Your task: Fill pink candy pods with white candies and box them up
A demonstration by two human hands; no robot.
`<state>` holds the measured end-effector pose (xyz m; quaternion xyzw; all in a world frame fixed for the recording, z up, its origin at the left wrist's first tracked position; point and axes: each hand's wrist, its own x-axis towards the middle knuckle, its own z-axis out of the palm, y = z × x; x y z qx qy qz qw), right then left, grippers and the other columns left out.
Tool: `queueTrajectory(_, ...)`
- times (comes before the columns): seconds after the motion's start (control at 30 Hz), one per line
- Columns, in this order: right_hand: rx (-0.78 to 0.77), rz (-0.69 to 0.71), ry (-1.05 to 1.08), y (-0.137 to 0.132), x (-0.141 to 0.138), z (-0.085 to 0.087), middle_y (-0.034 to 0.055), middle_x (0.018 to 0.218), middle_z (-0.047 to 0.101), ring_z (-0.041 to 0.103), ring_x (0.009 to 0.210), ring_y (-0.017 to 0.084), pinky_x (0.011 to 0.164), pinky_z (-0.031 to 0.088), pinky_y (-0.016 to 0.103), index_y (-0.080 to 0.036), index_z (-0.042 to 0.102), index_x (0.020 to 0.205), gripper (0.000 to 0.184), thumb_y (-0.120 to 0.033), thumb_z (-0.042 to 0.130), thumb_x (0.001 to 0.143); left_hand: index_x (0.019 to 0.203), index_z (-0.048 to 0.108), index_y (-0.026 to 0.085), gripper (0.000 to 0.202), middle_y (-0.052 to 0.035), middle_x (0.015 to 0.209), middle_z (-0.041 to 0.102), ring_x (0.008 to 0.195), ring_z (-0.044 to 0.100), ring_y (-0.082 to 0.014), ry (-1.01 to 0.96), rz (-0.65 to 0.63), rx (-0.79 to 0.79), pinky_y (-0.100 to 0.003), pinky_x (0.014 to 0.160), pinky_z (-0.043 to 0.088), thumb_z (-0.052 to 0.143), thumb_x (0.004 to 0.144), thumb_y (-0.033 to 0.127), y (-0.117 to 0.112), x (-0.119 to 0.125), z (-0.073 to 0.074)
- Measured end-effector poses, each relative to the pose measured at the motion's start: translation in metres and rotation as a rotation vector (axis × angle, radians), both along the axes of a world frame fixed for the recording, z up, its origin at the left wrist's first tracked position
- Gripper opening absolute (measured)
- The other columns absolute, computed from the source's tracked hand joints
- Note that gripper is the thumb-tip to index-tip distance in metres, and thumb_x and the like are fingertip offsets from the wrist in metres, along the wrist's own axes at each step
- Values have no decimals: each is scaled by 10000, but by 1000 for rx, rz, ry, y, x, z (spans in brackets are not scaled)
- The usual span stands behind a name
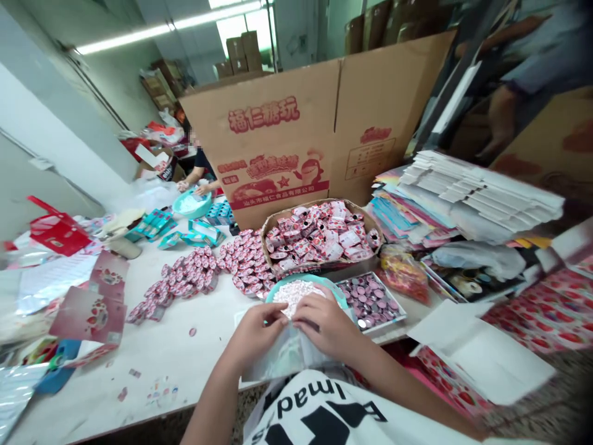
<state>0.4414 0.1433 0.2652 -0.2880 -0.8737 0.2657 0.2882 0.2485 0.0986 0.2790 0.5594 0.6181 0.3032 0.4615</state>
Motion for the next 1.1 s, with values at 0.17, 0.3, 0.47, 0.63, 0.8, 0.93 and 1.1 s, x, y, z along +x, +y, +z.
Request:
queueTrajectory(0.17, -94, 18, 13, 2, -15, -15, 10, 934, 652, 591, 943, 187, 1059, 295, 480, -242, 681, 866, 89, -167, 634, 853, 1009, 730, 180, 286, -92, 1005, 742, 934, 669, -249, -33, 91, -21, -369, 864, 499, 598, 799, 321, 1, -10, -16)
queueTrajectory(0.3, -225, 30, -13, 4, -28, -25, 16, 1089, 639, 571, 1075, 224, 1102, 236, 529, -237, 665, 807, 97, -186, 735, 762, 1011, 727, 168, 295, -89, 999, 743, 943, 671, -247, -56, 124, -45, -374, 881, 499, 595, 790, 314, 3, -23, -33)
queueTrajectory(0.47, -280, 88, -18, 10, -45, -36, 8, 1051, 649, 580, 1051, 199, 1128, 192, 521, -223, 637, 823, 94, -140, 673, 795, 986, 723, 153, 297, -100, 990, 742, 944, 670, -256, -44, 212, -64, -383, 892, 496, 611, 779, 335, 3, -38, -46)
queueTrajectory(0.63, -314, 113, -83, 27, -61, -42, 28, 1062, 637, 556, 1046, 213, 1019, 357, 427, -250, 624, 1125, 337, -228, 707, 799, 976, 739, 180, 288, -91, 980, 747, 936, 670, -254, -47, 270, -71, -379, 888, 500, 603, 792, 356, 1, -44, -46)
queueTrajectory(0.8, -218, 166, -142, 45, -80, -55, 31, 941, 611, 563, 922, 188, 825, 419, 334, -252, 724, 961, 136, -213, 629, 872, 951, 748, 190, 275, -89, 954, 754, 896, 675, -258, -70, 342, -96, -374, 834, 512, 608, 788, 362, 2, -58, -58)
queueTrajectory(0.93, -246, 104, -115, 42, -107, -64, 21, 962, 631, 583, 921, 177, 829, 409, 329, -236, 731, 890, 126, -148, 666, 829, 910, 746, 190, 248, -87, 949, 754, 899, 673, -260, -47, 359, -110, -377, 839, 508, 621, 770, 352, 5, -91, -71)
queueTrajectory(1.1, -336, -89, -134, 16, -158, -63, 35, 999, 645, 589, 948, 209, 892, 403, 365, -260, 678, 1129, 331, -265, 722, 801, 905, 745, 214, 228, -77, 947, 751, 895, 670, -252, -31, 140, -45, -369, 849, 499, 608, 792, 356, 7, -151, -73)
